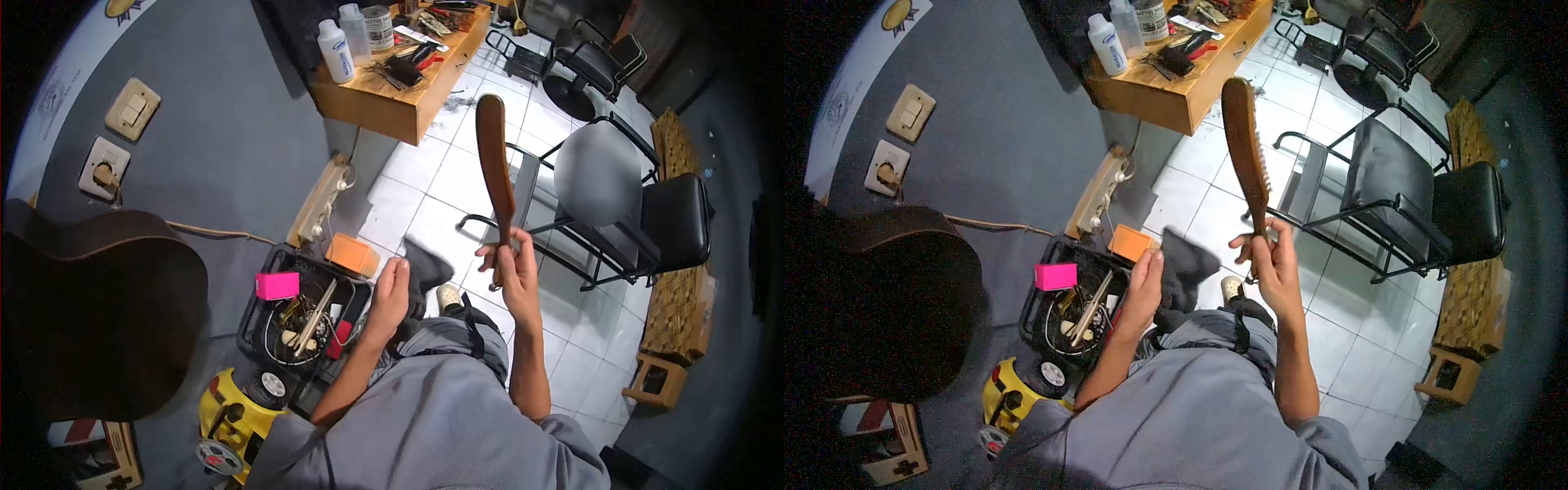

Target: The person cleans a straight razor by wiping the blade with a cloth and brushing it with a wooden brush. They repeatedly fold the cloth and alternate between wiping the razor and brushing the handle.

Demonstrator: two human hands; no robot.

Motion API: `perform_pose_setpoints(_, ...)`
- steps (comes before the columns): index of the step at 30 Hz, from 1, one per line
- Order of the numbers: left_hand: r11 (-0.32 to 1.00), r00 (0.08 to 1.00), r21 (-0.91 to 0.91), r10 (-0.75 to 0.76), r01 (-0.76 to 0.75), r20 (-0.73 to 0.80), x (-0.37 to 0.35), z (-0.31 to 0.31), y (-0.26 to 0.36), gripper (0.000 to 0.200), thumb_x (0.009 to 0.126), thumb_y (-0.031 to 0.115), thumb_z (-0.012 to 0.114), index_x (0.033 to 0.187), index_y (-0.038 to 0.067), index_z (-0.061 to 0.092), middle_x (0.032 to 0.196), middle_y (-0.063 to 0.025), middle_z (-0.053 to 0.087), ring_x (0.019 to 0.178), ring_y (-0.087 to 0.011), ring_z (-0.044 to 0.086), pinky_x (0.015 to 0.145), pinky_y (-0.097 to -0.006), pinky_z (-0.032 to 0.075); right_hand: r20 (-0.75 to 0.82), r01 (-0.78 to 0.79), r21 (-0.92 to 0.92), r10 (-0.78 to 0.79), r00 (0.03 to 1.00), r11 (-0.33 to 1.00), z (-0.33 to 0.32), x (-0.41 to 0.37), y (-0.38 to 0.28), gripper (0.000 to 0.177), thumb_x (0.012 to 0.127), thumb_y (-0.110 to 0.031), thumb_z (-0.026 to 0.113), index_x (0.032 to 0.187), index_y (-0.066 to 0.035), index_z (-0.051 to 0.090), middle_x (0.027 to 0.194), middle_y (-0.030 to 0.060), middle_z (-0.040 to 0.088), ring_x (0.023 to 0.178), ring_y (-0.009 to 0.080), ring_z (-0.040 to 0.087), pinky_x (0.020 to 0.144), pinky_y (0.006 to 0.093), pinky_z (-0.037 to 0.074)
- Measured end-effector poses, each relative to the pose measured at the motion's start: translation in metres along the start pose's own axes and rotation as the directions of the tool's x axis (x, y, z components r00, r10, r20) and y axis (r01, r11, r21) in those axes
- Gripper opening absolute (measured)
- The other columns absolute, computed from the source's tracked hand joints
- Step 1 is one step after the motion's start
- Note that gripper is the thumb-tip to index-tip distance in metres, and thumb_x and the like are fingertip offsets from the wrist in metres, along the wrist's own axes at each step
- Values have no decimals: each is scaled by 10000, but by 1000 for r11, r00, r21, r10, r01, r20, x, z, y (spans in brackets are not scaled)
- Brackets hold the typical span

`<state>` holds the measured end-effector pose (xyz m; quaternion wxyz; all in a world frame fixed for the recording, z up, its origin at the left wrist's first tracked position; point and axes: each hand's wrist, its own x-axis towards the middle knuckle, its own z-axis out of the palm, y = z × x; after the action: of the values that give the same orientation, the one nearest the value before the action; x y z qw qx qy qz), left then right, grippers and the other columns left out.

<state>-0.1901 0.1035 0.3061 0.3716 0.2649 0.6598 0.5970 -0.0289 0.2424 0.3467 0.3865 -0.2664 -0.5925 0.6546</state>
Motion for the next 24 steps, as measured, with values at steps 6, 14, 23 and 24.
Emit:
perform_pose_setpoints(6, 988, 983, 73, 145, -137, -112, 7, 7, 11, 210, 1017, 235, 383, 930, 72, 481, 801, 56, 377, 744, -47, 344, 681, -194, 334, -129, -428, -137, 412, 902, 893, -22, -32, 61, 283, 988, -248, 367, 933, -18, 521, 744, 13, 486, 659, 97, 431, 612, 255, 387)
perform_pose_setpoints(14, 893, 941, 337, 335, -297, -58, 16, 27, 72, 203, 987, 190, 415, 1013, -7, 458, 692, -193, 531, 616, -351, 544, 563, -392, 411, 244, -391, 238, 335, 910, 889, 17, -31, 21, 502, 989, -513, 285, 836, -82, 493, 611, -33, 381, 504, 58, 352, 430, 232, 268)
perform_pose_setpoints(23, 858, 890, 251, 455, -449, 39, 22, 19, 112, 174, 1002, 151, 368, 1016, 10, 470, 728, -6, 395, 667, -82, 361, 584, -246, 342, 67, -255, -851, 577, 814, 459, -24, -32, 147, 523, 987, -430, 333, 1009, 0, 630, 872, 240, 643, 822, 395, 602, 754, 406, 466)
perform_pose_setpoints(24, 854, 882, 245, 471, -460, 14, 20, 18, 112, 168, 1000, 143, 371, 1005, 10, 474, 738, -4, 400, 670, -83, 365, 587, -246, 344, -36, -286, -916, 654, 756, 280, -33, -36, 154, 545, 985, -448, 328, 1029, 0, 635, 884, 246, 645, 847, 384, 615, 769, 405, 466)
